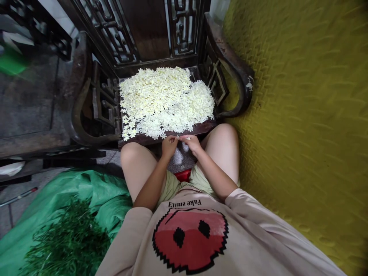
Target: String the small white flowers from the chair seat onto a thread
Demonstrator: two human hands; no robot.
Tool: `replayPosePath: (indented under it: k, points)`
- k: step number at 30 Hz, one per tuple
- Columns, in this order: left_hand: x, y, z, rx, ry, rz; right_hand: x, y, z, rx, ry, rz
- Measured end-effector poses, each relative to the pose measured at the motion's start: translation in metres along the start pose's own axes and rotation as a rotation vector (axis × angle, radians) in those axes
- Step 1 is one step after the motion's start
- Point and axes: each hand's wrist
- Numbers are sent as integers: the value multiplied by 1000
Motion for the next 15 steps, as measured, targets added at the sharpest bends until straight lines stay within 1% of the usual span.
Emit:
replayPosePath:
  k: [3, 6, 10, 12, 15]
  points:
    - [-1, 2, -2, 90, 39, 88, -1, 1, -1, -15, 7, -20]
    - [-1, 3, -3, 230, 45, 191, -1, 0, 0, -59, 22, -45]
    - [-2, 2, -3, 316, 28, 244, -1, -1, 1, -79, 28, -73]
    - [-2, 1, -3, 341, 70, 270, -3, 0, 1, -93, 46, -90]
    - [-4, 0, -2, 368, 165, 304, -7, 2, 0, -112, 75, -99]
Point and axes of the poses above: each hand's wrist, its own x-axis away from the middle knuckle, its own z-axis out of the back of the hand, y = z × x, and after that the axes turned 13 degrees about -z, right-handed
